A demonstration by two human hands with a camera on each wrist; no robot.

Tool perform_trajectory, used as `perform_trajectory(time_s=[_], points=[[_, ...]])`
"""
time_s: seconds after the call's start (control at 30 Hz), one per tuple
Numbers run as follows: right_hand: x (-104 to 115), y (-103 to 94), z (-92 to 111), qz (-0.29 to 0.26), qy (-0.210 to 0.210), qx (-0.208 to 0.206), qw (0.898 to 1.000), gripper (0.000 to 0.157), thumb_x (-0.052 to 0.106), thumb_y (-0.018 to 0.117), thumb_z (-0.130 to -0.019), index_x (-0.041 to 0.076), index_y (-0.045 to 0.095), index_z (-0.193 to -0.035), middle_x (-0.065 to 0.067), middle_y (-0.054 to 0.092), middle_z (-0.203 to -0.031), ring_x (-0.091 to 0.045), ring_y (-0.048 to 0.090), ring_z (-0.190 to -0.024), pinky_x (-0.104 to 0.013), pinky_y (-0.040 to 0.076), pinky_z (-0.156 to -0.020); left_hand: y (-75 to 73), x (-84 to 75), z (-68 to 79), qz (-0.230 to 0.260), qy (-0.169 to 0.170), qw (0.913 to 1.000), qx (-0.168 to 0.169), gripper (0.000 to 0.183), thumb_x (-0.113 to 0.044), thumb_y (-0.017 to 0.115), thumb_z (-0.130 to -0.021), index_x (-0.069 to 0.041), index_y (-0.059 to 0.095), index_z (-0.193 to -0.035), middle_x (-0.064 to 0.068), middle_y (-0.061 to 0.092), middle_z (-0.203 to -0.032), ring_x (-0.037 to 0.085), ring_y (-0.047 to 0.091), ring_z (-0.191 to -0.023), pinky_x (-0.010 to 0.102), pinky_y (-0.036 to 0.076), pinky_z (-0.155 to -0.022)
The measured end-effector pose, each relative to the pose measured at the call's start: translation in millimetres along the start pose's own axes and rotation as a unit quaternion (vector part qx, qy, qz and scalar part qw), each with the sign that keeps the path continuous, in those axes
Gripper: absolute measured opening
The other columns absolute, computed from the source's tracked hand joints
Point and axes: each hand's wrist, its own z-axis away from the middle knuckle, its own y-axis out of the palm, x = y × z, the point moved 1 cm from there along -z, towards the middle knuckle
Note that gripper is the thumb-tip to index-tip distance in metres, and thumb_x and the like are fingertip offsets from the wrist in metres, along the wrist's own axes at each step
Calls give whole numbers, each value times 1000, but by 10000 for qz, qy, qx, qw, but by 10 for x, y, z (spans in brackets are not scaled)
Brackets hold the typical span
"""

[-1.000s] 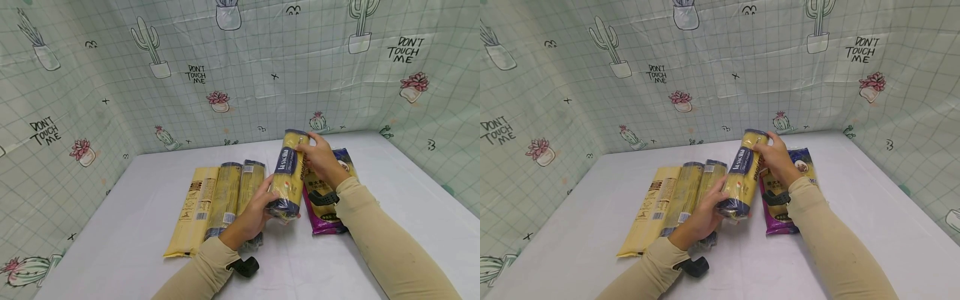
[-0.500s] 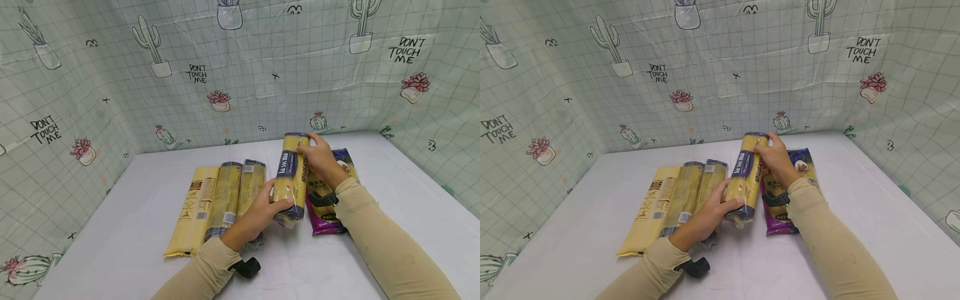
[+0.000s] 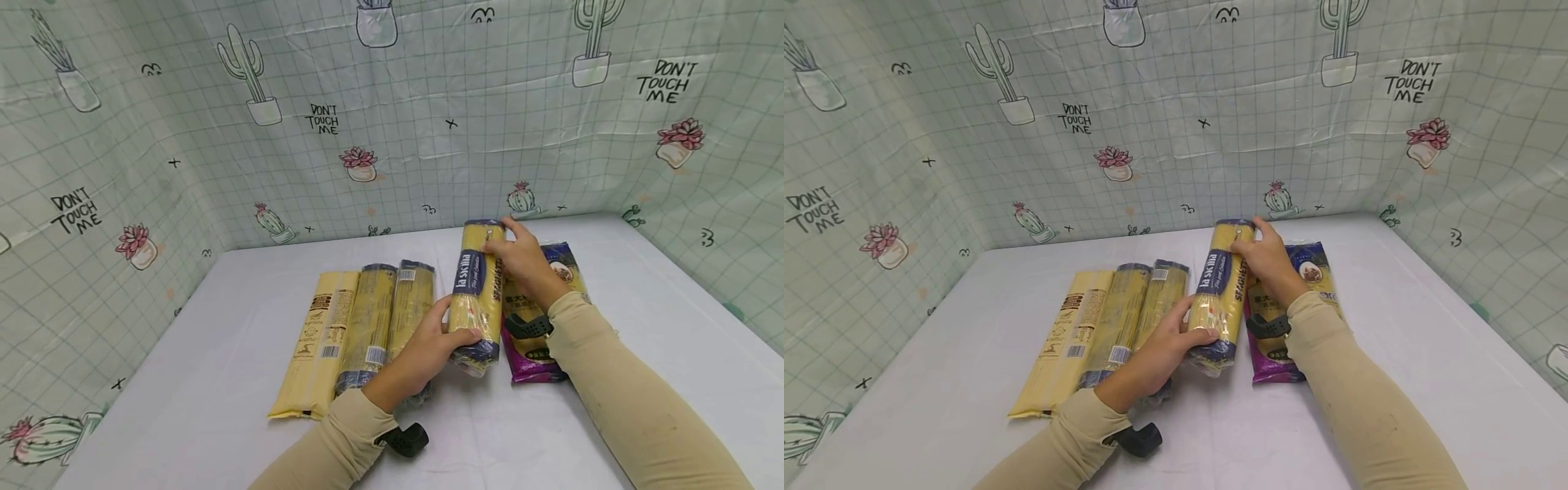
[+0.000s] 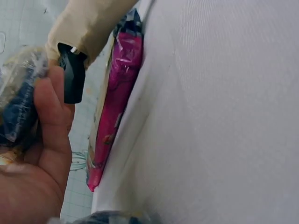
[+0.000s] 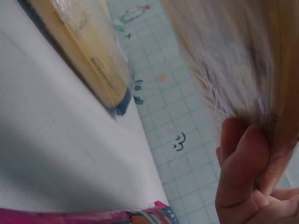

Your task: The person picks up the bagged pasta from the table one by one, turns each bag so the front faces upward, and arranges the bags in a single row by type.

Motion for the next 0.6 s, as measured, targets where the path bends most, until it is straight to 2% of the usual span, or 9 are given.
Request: perform_trajectory(time_s=[0.17,0.4,0.6], points=[[-19,-8,-2,-12,99,56,9999,90,19,60,-96,25,-1,-163,-30,43,-145,-21,65,-91,-38,58,-77,-1,22,-8,128,-182,9997,-71,62,-11,68,-92,-11,44,-149,12,72,-106,21,70,-93,32,56,-77],[-14,-1,3,221,-50,77,9997,87,22,62,-97,26,7,-163,-28,52,-136,-18,66,-87,-34,58,-74,-18,33,3,-415,-316,9985,-152,60,-19,72,-91,-20,51,-147,7,62,-117,17,67,-91,32,55,-73],[-18,5,10,460,-44,86,9989,85,24,63,-97,24,9,-163,-27,54,-131,-17,65,-87,-31,57,-72,-13,34,0,-532,-377,9977,-179,55,-20,74,-91,-20,55,-143,7,60,-115,17,67,-89,32,55,-72]])
